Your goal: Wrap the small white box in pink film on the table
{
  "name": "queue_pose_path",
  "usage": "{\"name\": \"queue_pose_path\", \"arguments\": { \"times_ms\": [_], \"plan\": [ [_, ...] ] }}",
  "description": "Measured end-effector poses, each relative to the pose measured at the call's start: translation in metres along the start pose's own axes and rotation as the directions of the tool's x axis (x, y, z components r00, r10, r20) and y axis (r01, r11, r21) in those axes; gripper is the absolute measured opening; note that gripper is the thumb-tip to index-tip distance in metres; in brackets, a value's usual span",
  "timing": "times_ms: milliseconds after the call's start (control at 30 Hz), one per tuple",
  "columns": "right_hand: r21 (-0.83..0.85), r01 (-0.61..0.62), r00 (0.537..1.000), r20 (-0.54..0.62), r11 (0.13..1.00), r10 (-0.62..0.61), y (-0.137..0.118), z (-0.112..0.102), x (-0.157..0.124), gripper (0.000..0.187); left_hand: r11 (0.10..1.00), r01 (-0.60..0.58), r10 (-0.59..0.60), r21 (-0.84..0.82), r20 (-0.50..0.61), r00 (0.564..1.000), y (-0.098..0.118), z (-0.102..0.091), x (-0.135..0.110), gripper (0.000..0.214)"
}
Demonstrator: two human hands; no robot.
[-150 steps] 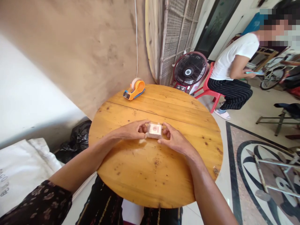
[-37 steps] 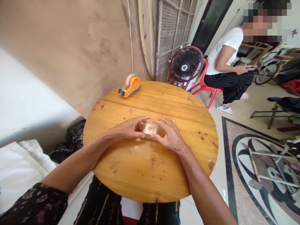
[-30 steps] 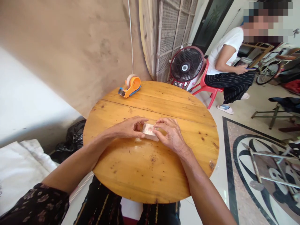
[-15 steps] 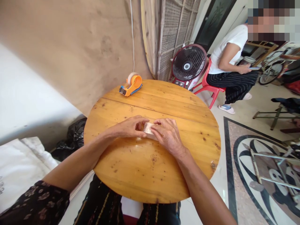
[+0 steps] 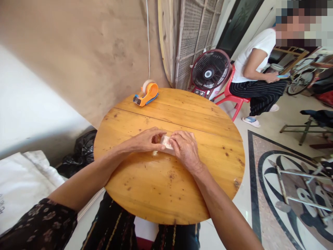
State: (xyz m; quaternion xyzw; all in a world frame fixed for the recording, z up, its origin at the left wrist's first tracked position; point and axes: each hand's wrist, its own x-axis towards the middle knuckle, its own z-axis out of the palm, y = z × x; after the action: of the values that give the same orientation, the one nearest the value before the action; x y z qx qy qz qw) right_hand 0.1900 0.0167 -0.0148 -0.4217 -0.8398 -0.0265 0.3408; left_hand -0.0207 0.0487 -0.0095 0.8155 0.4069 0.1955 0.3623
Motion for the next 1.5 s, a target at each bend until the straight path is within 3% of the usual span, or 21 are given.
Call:
{"name": "queue_pose_path", "arguments": {
  "times_ms": [300, 533, 967, 1233, 1500],
  "plan": [
    [0.038, -0.056, 0.998, -0.002, 0.998, 0.056, 0.0, 0.001, 0.001, 0.013, 1.0, 0.002, 0.0, 0.018, -0.109, 0.994, 0.002, 0.015, 0.004, 0.066],
    [0.164, -0.158, 0.987, -0.007, 0.974, 0.162, -0.002, -0.003, 0.004, 0.011, 0.999, -0.042, 0.04, -0.034, -0.069, 0.997, 0.004, 0.016, 0.002, 0.072],
    [0.283, -0.206, 0.96, -0.129, 0.937, 0.249, 0.003, -0.015, 0.005, 0.011, 0.973, -0.196, 0.192, -0.122, -0.039, 0.981, 0.006, 0.016, -0.003, 0.086],
    [0.349, -0.269, 0.935, -0.128, 0.898, 0.33, 0.013, -0.011, 0.002, 0.013, 0.955, -0.156, 0.161, -0.251, 0.0, 0.987, 0.007, 0.018, -0.004, 0.091],
    [0.504, -0.363, 0.882, -0.086, 0.784, 0.463, 0.023, -0.005, 0.009, 0.018, 0.914, -0.122, 0.155, -0.386, 0.053, 0.987, 0.01, 0.018, -0.004, 0.098]
  ]
}}
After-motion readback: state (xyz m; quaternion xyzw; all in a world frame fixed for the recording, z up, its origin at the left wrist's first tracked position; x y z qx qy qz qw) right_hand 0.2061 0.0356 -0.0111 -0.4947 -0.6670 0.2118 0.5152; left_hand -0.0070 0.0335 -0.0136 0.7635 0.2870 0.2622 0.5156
